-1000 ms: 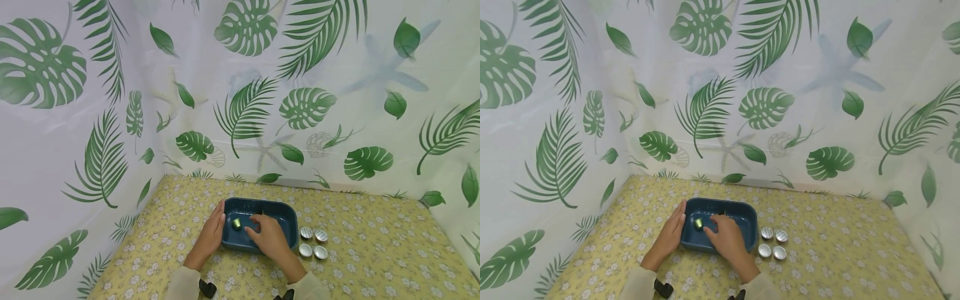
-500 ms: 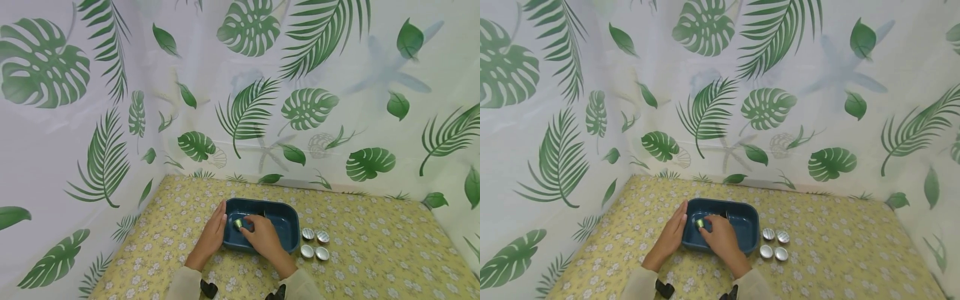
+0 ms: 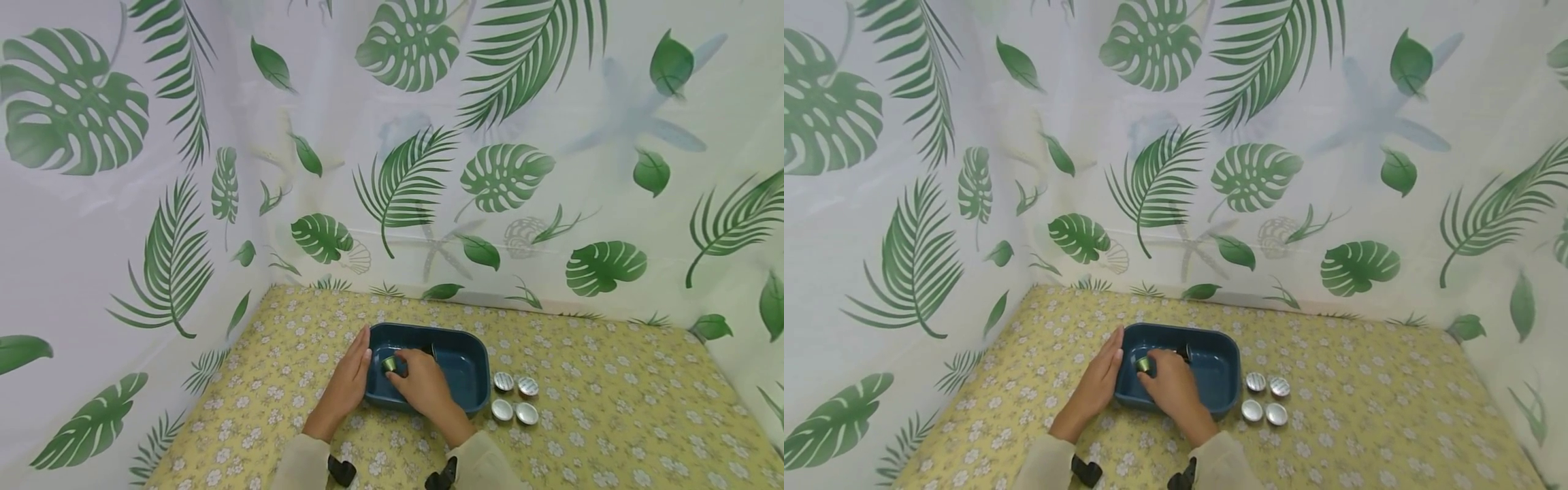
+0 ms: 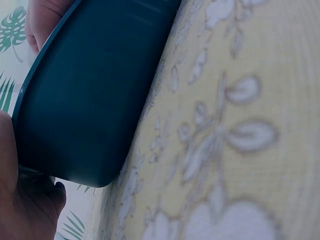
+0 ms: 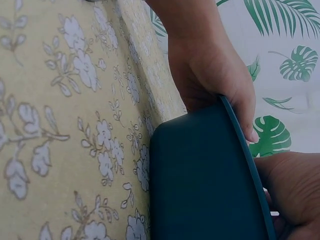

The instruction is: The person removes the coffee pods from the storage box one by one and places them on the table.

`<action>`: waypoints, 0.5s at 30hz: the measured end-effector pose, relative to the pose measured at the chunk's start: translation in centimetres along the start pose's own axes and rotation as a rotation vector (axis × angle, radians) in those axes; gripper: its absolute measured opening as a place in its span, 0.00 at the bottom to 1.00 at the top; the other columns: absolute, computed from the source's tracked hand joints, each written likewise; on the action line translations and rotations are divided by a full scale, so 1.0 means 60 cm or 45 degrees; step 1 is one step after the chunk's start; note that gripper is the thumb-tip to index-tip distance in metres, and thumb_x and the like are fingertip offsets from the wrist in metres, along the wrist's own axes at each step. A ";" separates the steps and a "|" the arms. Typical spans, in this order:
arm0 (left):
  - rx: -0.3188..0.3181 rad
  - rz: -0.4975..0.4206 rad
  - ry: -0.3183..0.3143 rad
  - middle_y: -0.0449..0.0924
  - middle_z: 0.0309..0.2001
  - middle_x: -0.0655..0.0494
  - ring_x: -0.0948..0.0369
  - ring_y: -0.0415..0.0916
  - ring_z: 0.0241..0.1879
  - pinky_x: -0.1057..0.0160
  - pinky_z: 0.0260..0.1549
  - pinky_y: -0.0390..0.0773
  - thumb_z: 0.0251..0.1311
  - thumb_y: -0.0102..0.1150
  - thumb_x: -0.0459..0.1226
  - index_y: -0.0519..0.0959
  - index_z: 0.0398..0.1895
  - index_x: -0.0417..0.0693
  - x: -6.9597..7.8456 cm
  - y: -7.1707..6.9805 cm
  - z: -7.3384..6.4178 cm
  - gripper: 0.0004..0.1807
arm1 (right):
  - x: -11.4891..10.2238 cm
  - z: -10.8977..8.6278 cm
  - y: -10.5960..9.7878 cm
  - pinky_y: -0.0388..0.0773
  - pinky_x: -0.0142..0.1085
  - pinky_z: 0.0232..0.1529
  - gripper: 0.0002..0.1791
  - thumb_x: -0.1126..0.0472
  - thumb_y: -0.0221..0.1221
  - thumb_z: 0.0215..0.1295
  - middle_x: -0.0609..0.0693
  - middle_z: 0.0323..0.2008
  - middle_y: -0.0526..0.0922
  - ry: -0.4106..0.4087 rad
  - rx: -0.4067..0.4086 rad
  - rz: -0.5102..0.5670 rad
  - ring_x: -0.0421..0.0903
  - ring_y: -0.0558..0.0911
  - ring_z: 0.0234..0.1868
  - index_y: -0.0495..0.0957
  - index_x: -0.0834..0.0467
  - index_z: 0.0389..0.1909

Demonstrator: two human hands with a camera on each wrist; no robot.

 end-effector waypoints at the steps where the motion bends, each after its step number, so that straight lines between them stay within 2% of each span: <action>1: 0.001 0.000 0.000 0.37 0.82 0.60 0.53 0.40 0.80 0.47 0.76 0.49 0.82 0.25 0.55 0.41 0.83 0.54 -0.001 0.000 0.000 0.33 | -0.001 0.002 0.001 0.84 0.44 0.38 0.26 0.58 0.72 0.63 0.59 0.50 0.85 0.001 -0.002 -0.007 0.49 0.85 0.39 0.81 0.66 0.58; 5: 0.001 -0.003 0.000 0.37 0.82 0.60 0.54 0.40 0.80 0.47 0.75 0.50 0.82 0.25 0.55 0.41 0.83 0.55 -0.002 0.000 0.001 0.33 | -0.004 0.008 0.004 0.84 0.49 0.44 0.26 0.57 0.72 0.62 0.60 0.51 0.85 0.010 -0.015 -0.043 0.55 0.85 0.48 0.81 0.66 0.58; 8: -0.004 -0.008 -0.012 0.37 0.82 0.61 0.57 0.39 0.80 0.47 0.75 0.49 0.82 0.26 0.55 0.41 0.83 0.56 -0.002 0.000 0.000 0.33 | -0.008 0.012 0.006 0.84 0.50 0.46 0.26 0.57 0.72 0.62 0.61 0.52 0.84 0.025 -0.041 -0.065 0.56 0.84 0.50 0.81 0.66 0.58; 15: -0.001 -0.013 -0.023 0.38 0.81 0.60 0.56 0.40 0.80 0.47 0.76 0.49 0.84 0.32 0.43 0.42 0.83 0.55 -0.002 0.001 0.001 0.30 | -0.009 0.020 0.015 0.83 0.52 0.48 0.27 0.56 0.72 0.63 0.63 0.54 0.83 0.065 -0.096 -0.094 0.58 0.83 0.53 0.80 0.66 0.59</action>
Point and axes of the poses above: each hand's wrist, its own z-axis towards the middle knuckle, its own y-axis out of the palm, x = y × z, the point moved 5 cm from there along z, towards the middle knuckle
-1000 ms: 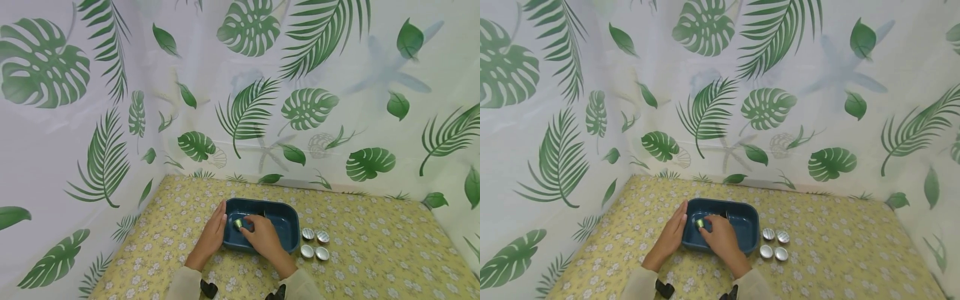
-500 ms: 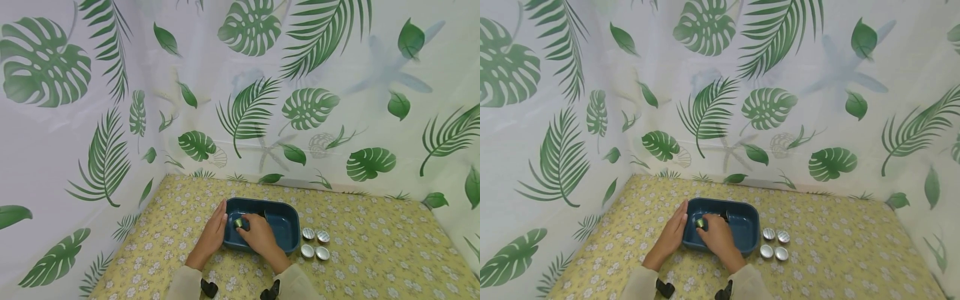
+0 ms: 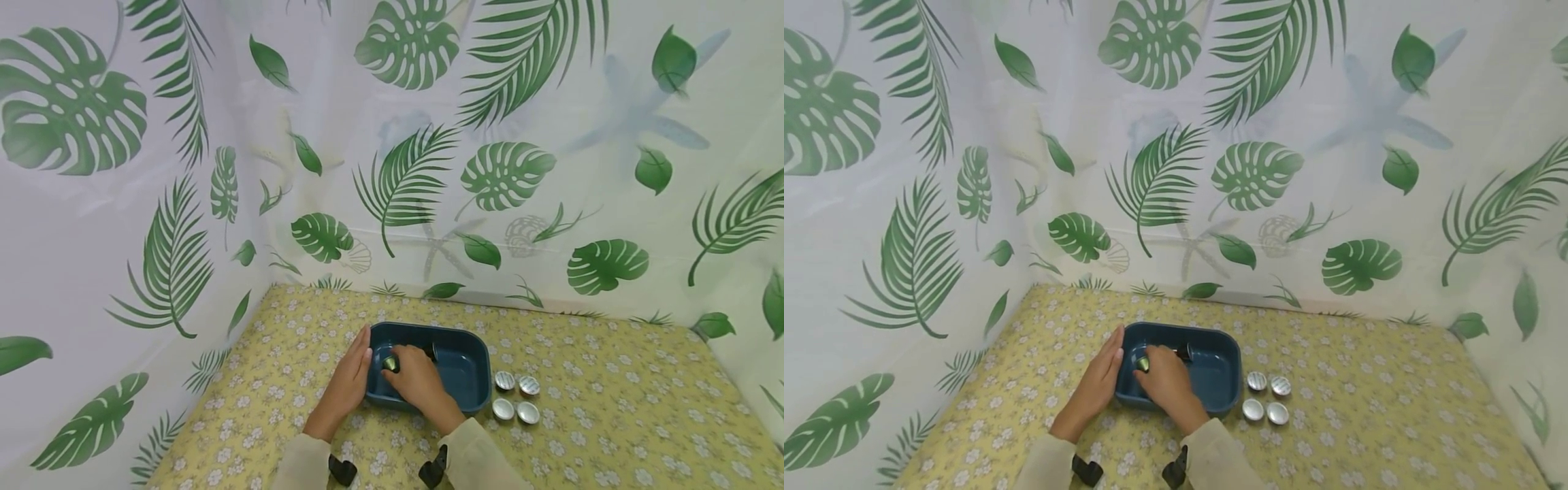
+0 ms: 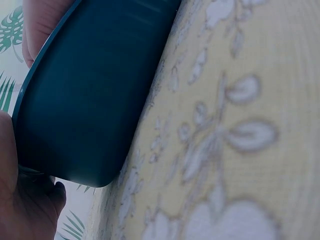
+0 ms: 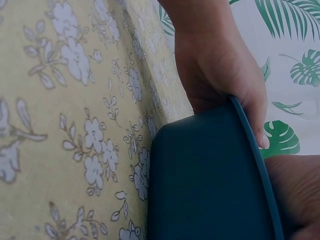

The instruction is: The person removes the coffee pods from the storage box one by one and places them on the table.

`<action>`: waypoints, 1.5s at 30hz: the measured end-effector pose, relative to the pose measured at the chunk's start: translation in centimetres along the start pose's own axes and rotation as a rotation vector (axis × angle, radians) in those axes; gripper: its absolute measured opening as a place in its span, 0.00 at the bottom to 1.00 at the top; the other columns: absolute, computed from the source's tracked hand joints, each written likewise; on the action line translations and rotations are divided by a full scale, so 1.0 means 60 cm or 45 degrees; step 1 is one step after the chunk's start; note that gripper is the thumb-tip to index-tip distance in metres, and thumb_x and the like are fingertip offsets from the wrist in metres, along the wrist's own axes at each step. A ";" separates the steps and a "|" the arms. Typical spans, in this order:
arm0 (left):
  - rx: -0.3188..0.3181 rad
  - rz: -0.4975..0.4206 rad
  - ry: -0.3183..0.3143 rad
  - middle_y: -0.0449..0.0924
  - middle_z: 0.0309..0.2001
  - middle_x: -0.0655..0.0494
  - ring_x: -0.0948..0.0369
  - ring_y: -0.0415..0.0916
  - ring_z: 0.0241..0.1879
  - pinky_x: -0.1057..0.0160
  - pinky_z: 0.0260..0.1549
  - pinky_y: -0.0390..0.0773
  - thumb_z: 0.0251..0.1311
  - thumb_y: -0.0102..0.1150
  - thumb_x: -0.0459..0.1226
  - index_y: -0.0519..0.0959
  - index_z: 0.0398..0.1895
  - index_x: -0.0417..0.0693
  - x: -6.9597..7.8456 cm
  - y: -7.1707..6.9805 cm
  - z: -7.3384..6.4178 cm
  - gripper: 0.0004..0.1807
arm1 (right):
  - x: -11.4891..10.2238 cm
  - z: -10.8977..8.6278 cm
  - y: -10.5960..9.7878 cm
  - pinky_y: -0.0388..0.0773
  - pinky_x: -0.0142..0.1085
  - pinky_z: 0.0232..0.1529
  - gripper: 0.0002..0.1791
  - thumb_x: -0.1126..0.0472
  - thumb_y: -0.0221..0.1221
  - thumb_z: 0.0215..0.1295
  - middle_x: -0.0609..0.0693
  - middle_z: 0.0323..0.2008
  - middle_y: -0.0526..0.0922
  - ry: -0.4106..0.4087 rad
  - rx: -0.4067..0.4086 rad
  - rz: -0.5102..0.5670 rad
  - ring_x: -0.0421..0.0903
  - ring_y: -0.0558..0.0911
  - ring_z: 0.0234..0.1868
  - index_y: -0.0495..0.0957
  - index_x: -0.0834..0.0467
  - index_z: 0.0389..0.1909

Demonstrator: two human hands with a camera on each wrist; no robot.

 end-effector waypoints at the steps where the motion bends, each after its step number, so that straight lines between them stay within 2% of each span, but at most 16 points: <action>1: 0.001 -0.001 -0.001 0.38 0.81 0.60 0.57 0.40 0.80 0.47 0.76 0.49 0.84 0.32 0.42 0.42 0.83 0.55 0.000 0.000 0.000 0.30 | 0.000 0.001 0.001 0.83 0.52 0.48 0.27 0.56 0.71 0.63 0.63 0.54 0.83 0.002 -0.005 0.002 0.59 0.83 0.52 0.80 0.66 0.59; 9: -0.008 -0.004 -0.010 0.38 0.81 0.61 0.58 0.39 0.80 0.47 0.76 0.49 0.84 0.32 0.43 0.41 0.83 0.56 -0.004 0.001 0.001 0.30 | 0.002 0.010 0.008 0.83 0.51 0.48 0.28 0.56 0.72 0.63 0.62 0.52 0.83 0.016 -0.041 -0.019 0.58 0.83 0.52 0.80 0.66 0.59; 18: -0.006 -0.015 0.000 0.38 0.81 0.61 0.59 0.39 0.80 0.47 0.76 0.49 0.84 0.32 0.43 0.42 0.83 0.56 -0.004 0.000 0.000 0.30 | 0.000 0.015 0.012 0.84 0.47 0.41 0.23 0.59 0.71 0.63 0.60 0.48 0.85 -0.047 -0.065 -0.005 0.55 0.85 0.46 0.82 0.67 0.55; 22: -0.005 -0.021 0.013 0.38 0.81 0.61 0.59 0.39 0.80 0.47 0.76 0.49 0.84 0.32 0.43 0.42 0.83 0.56 -0.003 -0.001 0.001 0.29 | -0.002 0.016 0.013 0.82 0.41 0.32 0.18 0.60 0.71 0.63 0.56 0.39 0.86 -0.068 -0.082 0.011 0.48 0.85 0.34 0.84 0.66 0.50; 25: -0.006 -0.021 0.017 0.38 0.81 0.61 0.59 0.39 0.80 0.48 0.76 0.49 0.84 0.32 0.42 0.42 0.83 0.55 -0.002 -0.001 0.002 0.29 | -0.003 0.016 0.013 0.76 0.37 0.25 0.12 0.61 0.71 0.62 0.50 0.30 0.83 -0.077 -0.085 0.022 0.42 0.79 0.25 0.85 0.63 0.42; 27: -0.007 -0.021 0.016 0.38 0.81 0.61 0.59 0.39 0.80 0.49 0.76 0.48 0.84 0.32 0.42 0.42 0.83 0.55 -0.001 -0.001 0.001 0.29 | -0.004 0.017 0.013 0.74 0.36 0.24 0.09 0.62 0.72 0.62 0.48 0.27 0.81 -0.084 -0.086 0.016 0.40 0.78 0.24 0.85 0.62 0.39; 39: -0.017 -0.031 0.010 0.37 0.82 0.60 0.57 0.38 0.80 0.47 0.76 0.48 0.84 0.32 0.42 0.42 0.83 0.55 0.002 -0.001 -0.001 0.29 | -0.001 0.020 0.019 0.79 0.38 0.29 0.11 0.69 0.71 0.60 0.54 0.36 0.87 -0.111 -0.093 -0.012 0.46 0.84 0.32 0.87 0.64 0.44; 42: -0.012 -0.027 0.011 0.37 0.82 0.61 0.55 0.39 0.80 0.47 0.76 0.48 0.84 0.32 0.42 0.42 0.83 0.56 0.002 -0.001 -0.001 0.29 | -0.002 0.022 0.020 0.77 0.37 0.27 0.11 0.69 0.71 0.59 0.54 0.36 0.88 -0.113 -0.104 -0.020 0.45 0.83 0.30 0.87 0.64 0.44; 45: -0.010 -0.024 0.006 0.37 0.82 0.61 0.56 0.39 0.80 0.47 0.76 0.48 0.84 0.32 0.42 0.42 0.83 0.56 0.001 -0.001 -0.001 0.29 | -0.004 0.024 0.021 0.73 0.35 0.24 0.09 0.69 0.70 0.60 0.51 0.30 0.86 -0.121 -0.121 -0.031 0.41 0.79 0.24 0.88 0.63 0.41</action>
Point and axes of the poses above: each hand's wrist, its own z-axis towards the middle knuckle, its own y-axis out of the palm, x = y × z, the point moved 5 cm from there along z, towards the middle knuckle
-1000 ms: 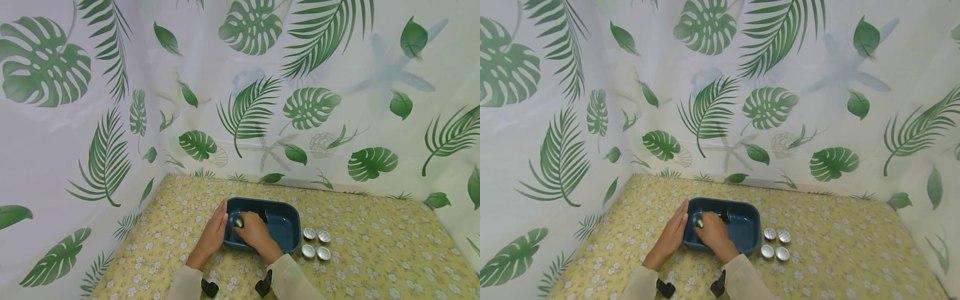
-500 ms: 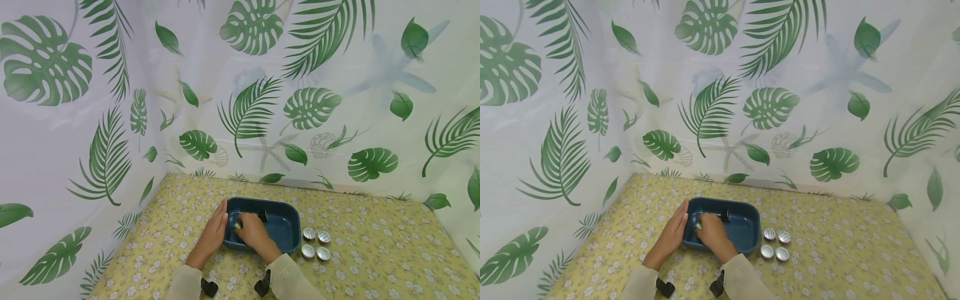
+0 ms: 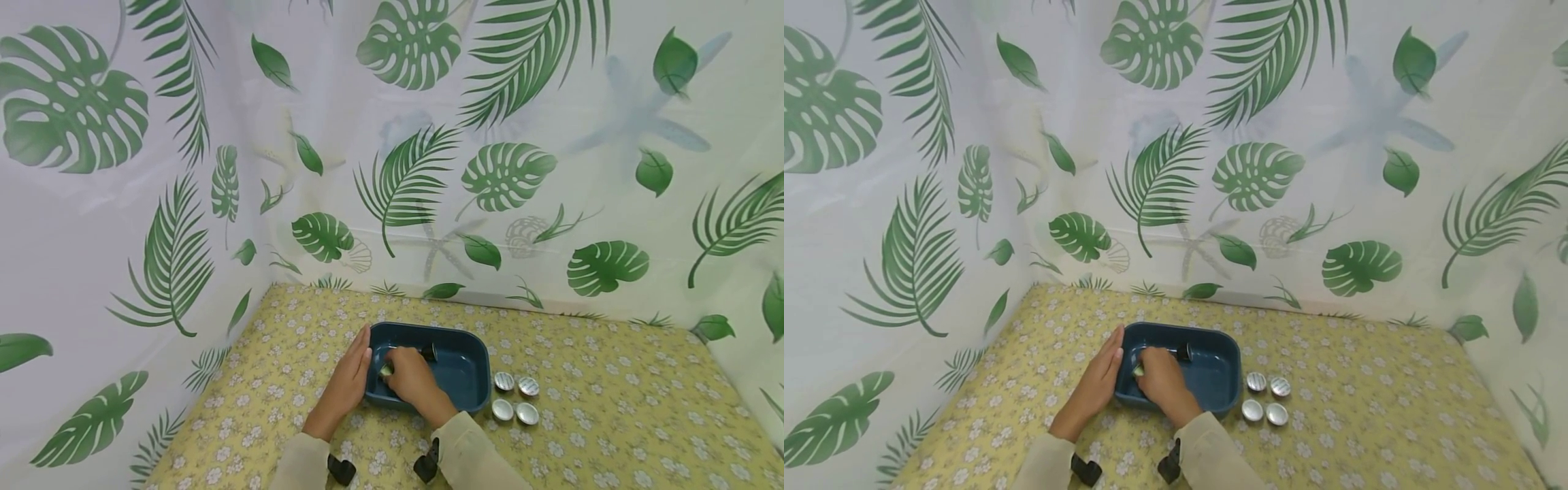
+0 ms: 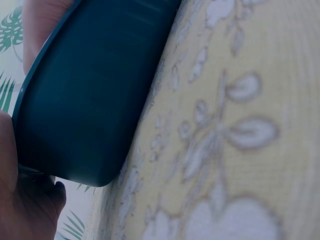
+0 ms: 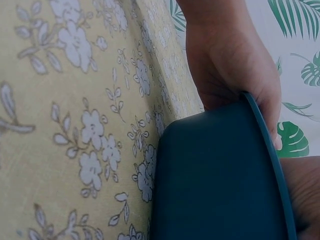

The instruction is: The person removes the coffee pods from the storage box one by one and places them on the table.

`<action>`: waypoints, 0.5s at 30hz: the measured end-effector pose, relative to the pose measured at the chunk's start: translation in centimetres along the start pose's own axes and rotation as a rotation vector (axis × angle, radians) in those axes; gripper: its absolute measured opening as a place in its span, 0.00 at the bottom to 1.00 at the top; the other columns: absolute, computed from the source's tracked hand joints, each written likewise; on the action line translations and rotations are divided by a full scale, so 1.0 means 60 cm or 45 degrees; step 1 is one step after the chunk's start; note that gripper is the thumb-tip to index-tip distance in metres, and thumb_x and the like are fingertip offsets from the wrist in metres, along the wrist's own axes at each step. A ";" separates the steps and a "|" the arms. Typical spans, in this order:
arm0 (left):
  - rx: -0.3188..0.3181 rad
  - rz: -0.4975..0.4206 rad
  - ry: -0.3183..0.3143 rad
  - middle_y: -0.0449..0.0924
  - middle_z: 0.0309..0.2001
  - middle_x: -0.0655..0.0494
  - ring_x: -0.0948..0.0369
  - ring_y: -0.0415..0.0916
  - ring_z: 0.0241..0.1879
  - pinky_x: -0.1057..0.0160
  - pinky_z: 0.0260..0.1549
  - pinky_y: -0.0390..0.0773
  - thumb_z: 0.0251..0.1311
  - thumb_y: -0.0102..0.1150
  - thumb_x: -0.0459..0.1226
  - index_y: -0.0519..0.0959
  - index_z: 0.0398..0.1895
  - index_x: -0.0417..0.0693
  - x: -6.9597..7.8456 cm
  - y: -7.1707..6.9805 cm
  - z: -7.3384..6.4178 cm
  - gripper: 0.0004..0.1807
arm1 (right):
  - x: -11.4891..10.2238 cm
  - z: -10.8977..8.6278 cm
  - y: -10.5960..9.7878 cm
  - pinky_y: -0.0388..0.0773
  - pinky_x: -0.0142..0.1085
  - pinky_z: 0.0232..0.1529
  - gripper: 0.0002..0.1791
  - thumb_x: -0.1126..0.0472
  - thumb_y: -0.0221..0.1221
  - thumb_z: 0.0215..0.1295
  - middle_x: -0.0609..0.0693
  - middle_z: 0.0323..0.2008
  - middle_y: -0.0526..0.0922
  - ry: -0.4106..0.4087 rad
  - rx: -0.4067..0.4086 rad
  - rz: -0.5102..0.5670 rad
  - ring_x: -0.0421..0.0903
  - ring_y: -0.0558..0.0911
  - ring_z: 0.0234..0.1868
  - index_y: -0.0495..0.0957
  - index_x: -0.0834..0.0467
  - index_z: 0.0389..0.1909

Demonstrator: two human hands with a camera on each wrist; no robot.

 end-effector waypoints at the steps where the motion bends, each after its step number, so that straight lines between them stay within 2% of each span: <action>1: 0.000 0.000 -0.001 0.37 0.81 0.61 0.56 0.39 0.80 0.47 0.76 0.48 0.84 0.32 0.43 0.42 0.83 0.56 0.000 0.000 0.000 0.29 | -0.001 0.000 0.000 0.71 0.35 0.23 0.07 0.69 0.70 0.60 0.49 0.27 0.84 0.001 -0.007 -0.002 0.40 0.77 0.23 0.88 0.62 0.40; 4: 0.003 -0.001 0.002 0.38 0.81 0.61 0.56 0.39 0.80 0.47 0.76 0.48 0.84 0.32 0.42 0.42 0.83 0.55 0.000 -0.001 0.000 0.29 | -0.002 0.001 0.000 0.68 0.33 0.21 0.03 0.69 0.70 0.60 0.46 0.21 0.80 -0.006 -0.014 -0.004 0.39 0.74 0.20 0.88 0.60 0.34; 7: 0.005 -0.001 0.006 0.38 0.82 0.60 0.55 0.39 0.80 0.47 0.76 0.48 0.84 0.32 0.42 0.42 0.83 0.55 0.000 -0.002 0.000 0.29 | -0.002 0.002 0.000 0.69 0.33 0.21 0.03 0.69 0.70 0.60 0.46 0.21 0.80 -0.002 -0.017 -0.002 0.39 0.74 0.20 0.88 0.61 0.35; 9: 0.006 0.000 0.009 0.38 0.82 0.60 0.54 0.40 0.80 0.47 0.76 0.48 0.84 0.32 0.42 0.43 0.83 0.54 0.001 -0.003 0.000 0.29 | -0.001 0.002 0.001 0.71 0.34 0.22 0.06 0.69 0.71 0.60 0.48 0.24 0.82 0.000 -0.017 -0.002 0.40 0.76 0.21 0.88 0.63 0.38; 15: -0.015 -0.008 -0.005 0.37 0.82 0.60 0.56 0.38 0.80 0.47 0.76 0.49 0.84 0.31 0.45 0.42 0.83 0.55 0.002 -0.002 0.000 0.29 | 0.001 -0.004 -0.004 0.79 0.39 0.30 0.16 0.67 0.70 0.62 0.57 0.42 0.87 0.021 0.002 0.014 0.47 0.84 0.32 0.85 0.66 0.50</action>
Point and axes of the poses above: each hand's wrist, its own z-axis towards the middle knuckle, its own y-axis out of the palm, x = y × z, the point moved 5 cm from there along z, towards the middle knuckle
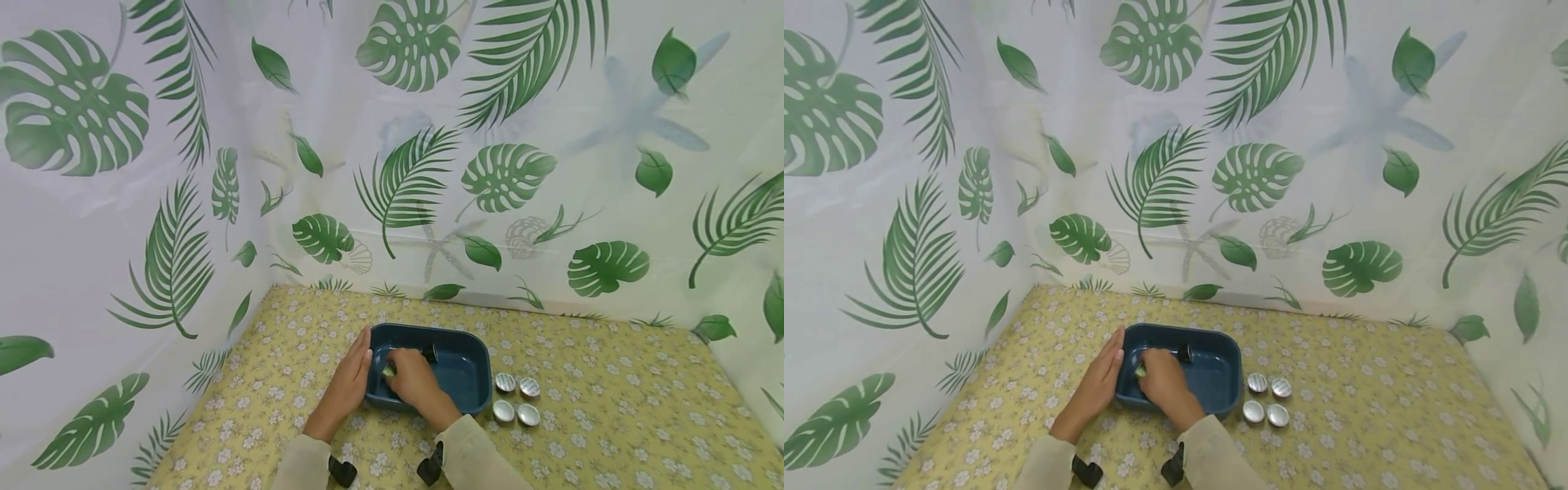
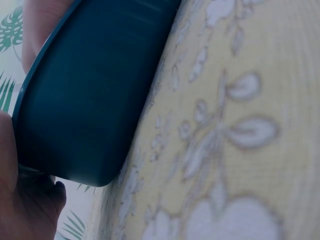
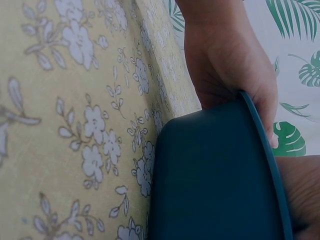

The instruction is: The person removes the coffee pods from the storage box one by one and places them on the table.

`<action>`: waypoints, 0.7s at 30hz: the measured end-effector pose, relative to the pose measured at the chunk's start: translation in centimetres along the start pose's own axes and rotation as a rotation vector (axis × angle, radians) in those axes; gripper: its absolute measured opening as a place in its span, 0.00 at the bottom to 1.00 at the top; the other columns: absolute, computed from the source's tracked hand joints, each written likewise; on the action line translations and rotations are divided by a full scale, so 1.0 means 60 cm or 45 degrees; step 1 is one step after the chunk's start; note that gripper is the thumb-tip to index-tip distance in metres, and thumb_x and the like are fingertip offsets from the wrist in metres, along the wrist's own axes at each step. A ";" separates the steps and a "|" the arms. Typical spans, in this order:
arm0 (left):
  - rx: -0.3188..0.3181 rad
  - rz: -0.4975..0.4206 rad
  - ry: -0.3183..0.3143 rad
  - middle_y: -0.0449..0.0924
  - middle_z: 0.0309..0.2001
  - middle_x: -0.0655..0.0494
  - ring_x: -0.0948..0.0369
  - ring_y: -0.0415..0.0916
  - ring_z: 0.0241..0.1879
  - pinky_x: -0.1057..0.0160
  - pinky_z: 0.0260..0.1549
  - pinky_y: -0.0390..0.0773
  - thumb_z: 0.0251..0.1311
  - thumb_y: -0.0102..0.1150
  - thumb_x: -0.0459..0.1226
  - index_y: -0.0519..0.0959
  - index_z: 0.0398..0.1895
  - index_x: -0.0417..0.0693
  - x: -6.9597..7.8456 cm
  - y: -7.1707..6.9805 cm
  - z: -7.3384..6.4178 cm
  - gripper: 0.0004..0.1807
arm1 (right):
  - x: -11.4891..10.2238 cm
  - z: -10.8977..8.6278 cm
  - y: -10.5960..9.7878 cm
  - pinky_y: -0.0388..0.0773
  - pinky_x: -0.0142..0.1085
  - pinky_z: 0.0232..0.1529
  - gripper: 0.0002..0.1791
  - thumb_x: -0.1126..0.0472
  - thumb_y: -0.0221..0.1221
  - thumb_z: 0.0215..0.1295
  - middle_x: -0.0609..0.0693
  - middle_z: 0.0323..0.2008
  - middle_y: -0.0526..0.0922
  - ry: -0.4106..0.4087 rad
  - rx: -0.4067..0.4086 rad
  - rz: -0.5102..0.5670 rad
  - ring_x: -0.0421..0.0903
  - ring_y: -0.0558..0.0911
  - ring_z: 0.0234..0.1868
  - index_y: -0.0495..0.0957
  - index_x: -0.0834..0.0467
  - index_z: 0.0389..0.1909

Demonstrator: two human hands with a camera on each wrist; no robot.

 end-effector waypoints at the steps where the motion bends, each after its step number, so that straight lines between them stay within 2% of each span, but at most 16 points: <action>1: -0.002 0.001 -0.002 0.37 0.82 0.60 0.57 0.38 0.80 0.47 0.76 0.49 0.84 0.30 0.45 0.42 0.83 0.55 0.000 0.000 0.000 0.29 | 0.000 -0.002 -0.002 0.80 0.40 0.32 0.17 0.67 0.70 0.62 0.58 0.45 0.87 0.007 0.003 0.002 0.48 0.85 0.35 0.84 0.66 0.52; 3: -0.002 0.008 0.000 0.37 0.82 0.60 0.55 0.39 0.80 0.47 0.76 0.49 0.84 0.30 0.45 0.42 0.83 0.54 0.001 0.000 0.001 0.29 | 0.000 -0.005 -0.006 0.81 0.41 0.35 0.17 0.67 0.69 0.63 0.58 0.47 0.87 0.013 0.010 0.003 0.49 0.85 0.38 0.84 0.66 0.52; 8: -0.002 0.025 0.004 0.37 0.82 0.58 0.54 0.39 0.80 0.46 0.75 0.50 0.84 0.30 0.45 0.41 0.83 0.53 0.004 0.000 0.002 0.30 | 0.002 -0.011 -0.012 0.81 0.40 0.34 0.18 0.67 0.69 0.62 0.59 0.47 0.87 -0.005 0.014 0.008 0.47 0.85 0.36 0.84 0.67 0.53; 17: 0.004 0.023 0.000 0.36 0.82 0.59 0.52 0.39 0.80 0.46 0.75 0.49 0.84 0.31 0.43 0.41 0.83 0.54 0.002 0.002 0.001 0.30 | 0.004 -0.028 -0.024 0.85 0.43 0.38 0.19 0.67 0.71 0.60 0.57 0.42 0.88 -0.070 0.077 0.011 0.48 0.86 0.37 0.84 0.67 0.52; 21: 0.014 0.039 -0.002 0.36 0.82 0.59 0.51 0.40 0.80 0.46 0.76 0.49 0.84 0.30 0.45 0.41 0.83 0.53 0.001 0.003 0.000 0.30 | 0.003 -0.036 -0.029 0.85 0.44 0.39 0.20 0.67 0.72 0.60 0.56 0.40 0.88 -0.081 0.103 0.012 0.49 0.86 0.37 0.84 0.66 0.53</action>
Point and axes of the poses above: each hand's wrist, its own z-axis towards the middle knuckle, its own y-axis out of the palm, x = y × z, the point moved 5 cm from there along z, towards the middle knuckle
